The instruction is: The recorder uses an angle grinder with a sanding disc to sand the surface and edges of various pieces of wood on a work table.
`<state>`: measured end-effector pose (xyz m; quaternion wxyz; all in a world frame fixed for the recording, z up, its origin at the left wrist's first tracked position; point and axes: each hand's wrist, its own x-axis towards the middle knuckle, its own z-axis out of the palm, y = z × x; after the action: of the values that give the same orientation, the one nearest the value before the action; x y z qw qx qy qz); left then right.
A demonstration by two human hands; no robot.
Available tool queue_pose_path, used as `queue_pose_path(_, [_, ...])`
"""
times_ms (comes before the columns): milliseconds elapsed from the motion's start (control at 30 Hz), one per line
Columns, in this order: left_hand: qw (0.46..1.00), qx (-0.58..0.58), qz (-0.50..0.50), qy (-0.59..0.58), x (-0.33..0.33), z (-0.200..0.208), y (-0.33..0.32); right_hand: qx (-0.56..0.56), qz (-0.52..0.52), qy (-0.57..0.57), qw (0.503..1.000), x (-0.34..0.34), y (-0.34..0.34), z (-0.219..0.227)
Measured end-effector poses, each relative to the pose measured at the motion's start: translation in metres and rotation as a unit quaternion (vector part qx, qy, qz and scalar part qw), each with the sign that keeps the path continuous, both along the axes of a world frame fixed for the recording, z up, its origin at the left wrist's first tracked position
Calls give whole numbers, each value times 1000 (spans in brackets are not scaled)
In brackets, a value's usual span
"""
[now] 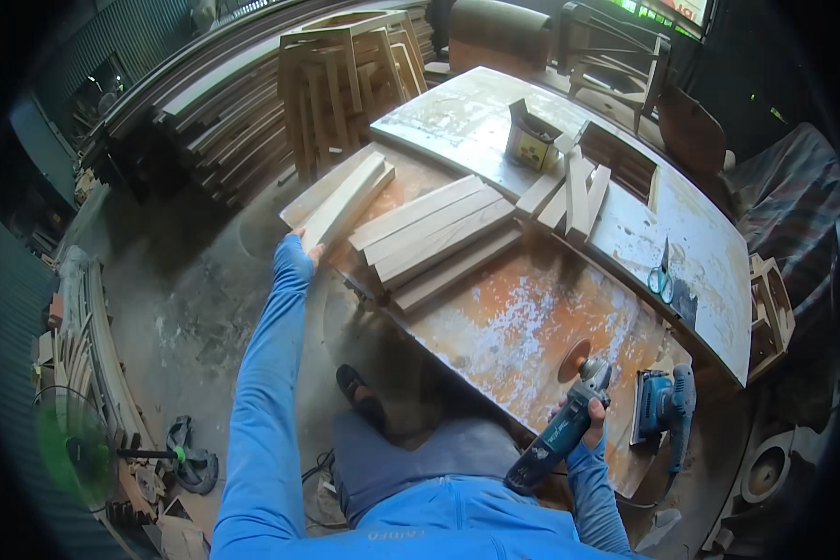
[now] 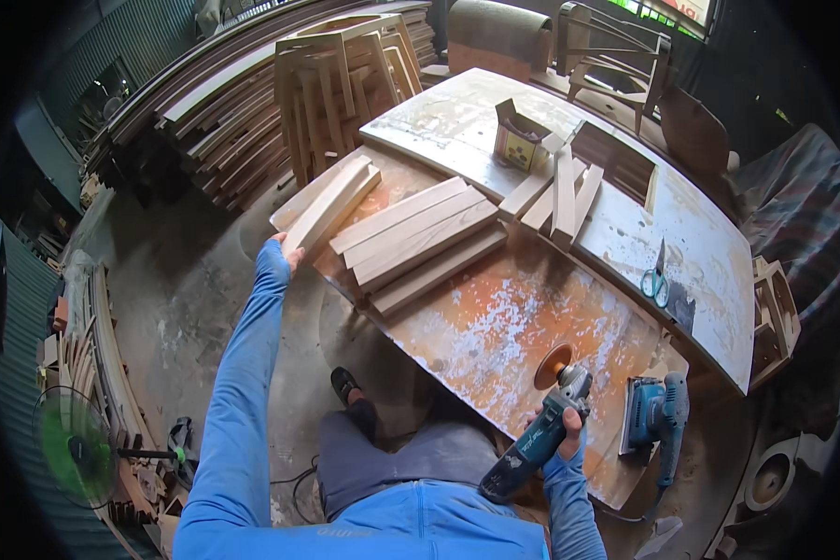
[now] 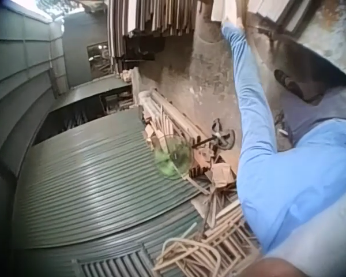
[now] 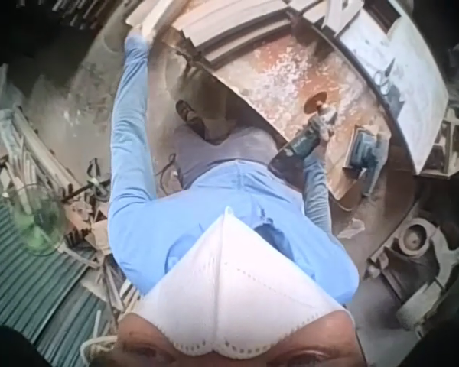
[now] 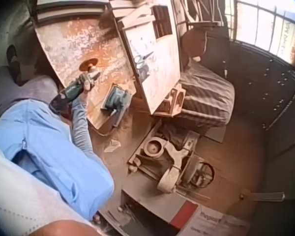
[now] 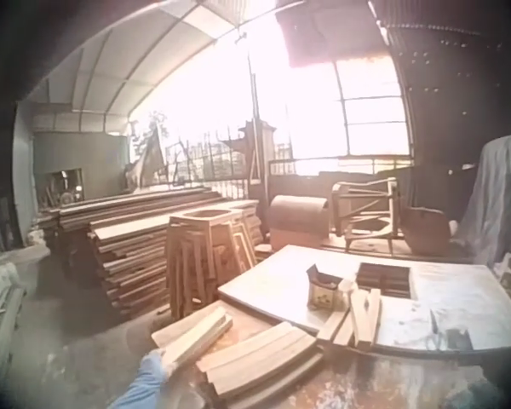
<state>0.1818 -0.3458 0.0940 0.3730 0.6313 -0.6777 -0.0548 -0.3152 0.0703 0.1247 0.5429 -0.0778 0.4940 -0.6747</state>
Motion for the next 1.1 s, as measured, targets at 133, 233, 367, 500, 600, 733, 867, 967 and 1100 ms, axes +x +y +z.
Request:
queue_pose_path(133, [995, 65, -19, -78, -23, -5, -21, 24, 8, 18, 1000, 1, -4, 3])
queue_pose_path(233, [985, 54, 51, -155, -41, -22, -16, 17, -1, 16, 1000, -1, -6, 1])
queue_pose_path(367, [986, -82, 4, -144, -20, -54, -23, 35, 4, 7, 999, -4, -12, -5])
queue_pose_path(500, [978, -136, -57, -148, 2, -82, -52, 57, 18, 11, 998, -3, -21, -2])
queue_pose_path(600, [994, -15, -30, -108, 2, -85, -68, 52, 12, -5, 999, 0, -24, -5])
queue_pose_path(733, [988, 75, 42, -129, 19, -85, -82, 39, 30, -1, 999, 6, -30, 7])
queue_pose_path(867, [977, 61, 43, -199, -37, -50, -80, 51, 3, 16, 999, -3, -19, 0])
queue_pose_path(967, [996, 62, -29, -61, -55, -20, -89, 52, 25, -14, 998, -2, -27, -3])
queue_pose_path(1100, [960, 214, -178, -16, -152, 2, -95, 68, 33, -42, 996, -2, -31, -6])
